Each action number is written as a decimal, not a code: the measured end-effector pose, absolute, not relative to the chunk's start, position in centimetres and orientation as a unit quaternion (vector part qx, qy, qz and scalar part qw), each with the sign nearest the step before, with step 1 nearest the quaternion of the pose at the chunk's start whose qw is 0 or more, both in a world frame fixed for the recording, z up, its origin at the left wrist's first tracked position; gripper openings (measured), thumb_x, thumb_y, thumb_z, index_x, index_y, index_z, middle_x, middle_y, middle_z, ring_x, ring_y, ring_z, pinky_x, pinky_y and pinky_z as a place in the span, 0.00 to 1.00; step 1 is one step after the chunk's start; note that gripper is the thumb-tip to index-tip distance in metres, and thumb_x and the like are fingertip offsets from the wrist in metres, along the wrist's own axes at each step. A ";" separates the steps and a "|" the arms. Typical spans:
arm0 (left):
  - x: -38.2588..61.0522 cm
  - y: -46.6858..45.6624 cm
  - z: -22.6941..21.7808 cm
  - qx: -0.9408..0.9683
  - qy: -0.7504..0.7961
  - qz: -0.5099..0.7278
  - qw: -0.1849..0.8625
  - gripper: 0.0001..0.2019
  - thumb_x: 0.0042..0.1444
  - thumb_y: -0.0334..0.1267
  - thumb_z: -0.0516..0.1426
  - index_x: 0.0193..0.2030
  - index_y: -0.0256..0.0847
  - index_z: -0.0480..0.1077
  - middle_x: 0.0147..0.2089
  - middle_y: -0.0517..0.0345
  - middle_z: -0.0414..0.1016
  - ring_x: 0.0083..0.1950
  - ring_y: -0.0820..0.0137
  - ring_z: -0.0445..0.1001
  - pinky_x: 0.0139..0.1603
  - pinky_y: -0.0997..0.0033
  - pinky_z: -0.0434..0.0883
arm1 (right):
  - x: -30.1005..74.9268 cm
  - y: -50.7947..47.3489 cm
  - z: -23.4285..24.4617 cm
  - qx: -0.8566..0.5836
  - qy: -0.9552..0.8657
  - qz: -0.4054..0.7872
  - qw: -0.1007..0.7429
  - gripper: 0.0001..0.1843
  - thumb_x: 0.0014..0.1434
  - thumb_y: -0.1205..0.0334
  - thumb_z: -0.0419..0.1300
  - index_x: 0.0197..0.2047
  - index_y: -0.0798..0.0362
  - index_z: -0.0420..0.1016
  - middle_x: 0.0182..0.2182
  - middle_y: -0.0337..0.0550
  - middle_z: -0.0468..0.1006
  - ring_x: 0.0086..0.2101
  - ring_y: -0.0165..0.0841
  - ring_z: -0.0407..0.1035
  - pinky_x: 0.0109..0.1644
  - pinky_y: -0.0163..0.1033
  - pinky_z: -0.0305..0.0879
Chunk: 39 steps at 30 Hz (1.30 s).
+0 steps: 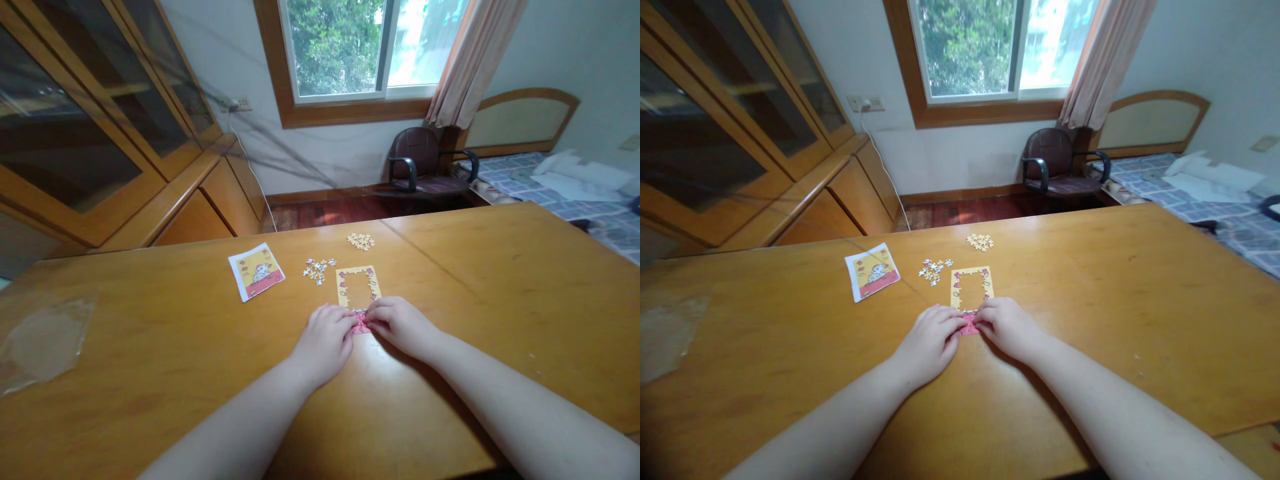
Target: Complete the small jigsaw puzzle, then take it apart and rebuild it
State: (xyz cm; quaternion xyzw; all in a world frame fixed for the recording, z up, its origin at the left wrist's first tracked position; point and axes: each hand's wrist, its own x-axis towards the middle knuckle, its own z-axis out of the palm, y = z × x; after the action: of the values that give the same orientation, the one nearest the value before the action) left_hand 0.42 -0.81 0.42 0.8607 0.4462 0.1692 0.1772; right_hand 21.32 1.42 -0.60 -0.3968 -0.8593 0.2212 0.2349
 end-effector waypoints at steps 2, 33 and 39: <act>0.4 -0.8 0.4 0.860 0.445 0.175 0.177 0.13 0.58 0.31 0.53 0.48 0.44 0.73 0.49 0.56 0.76 0.53 0.64 0.70 0.61 0.53 0.63 | 21.4 1.4 -0.5 -0.394 -0.860 0.218 0.240 0.08 0.60 0.65 0.59 0.34 0.52 0.80 0.33 0.44 0.80 0.35 0.32 0.73 0.43 0.38 0.68; 0.3 -1.0 0.0 0.867 0.445 0.157 0.160 0.16 0.58 0.34 0.54 0.53 0.48 0.73 0.59 0.50 0.69 0.60 0.59 0.65 0.63 0.46 0.61 | 21.7 0.9 1.0 -0.426 -0.871 0.171 0.174 0.12 0.62 0.62 0.56 0.42 0.52 0.80 0.33 0.46 0.77 0.35 0.34 0.71 0.42 0.39 0.64; 0.3 -1.0 0.0 0.868 0.447 0.151 0.157 0.17 0.58 0.34 0.54 0.53 0.49 0.72 0.59 0.51 0.69 0.60 0.58 0.64 0.64 0.45 0.60 | 21.7 1.0 0.9 -0.425 -0.874 0.172 0.164 0.12 0.63 0.61 0.55 0.36 0.52 0.81 0.32 0.45 0.76 0.34 0.32 0.70 0.41 0.37 0.63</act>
State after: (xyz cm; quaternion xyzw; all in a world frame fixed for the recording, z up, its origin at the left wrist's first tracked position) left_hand 0.28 -0.99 -0.04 0.8676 0.4470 0.1508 0.1574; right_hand 21.65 0.99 0.86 -0.4247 -0.8735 0.1720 0.1643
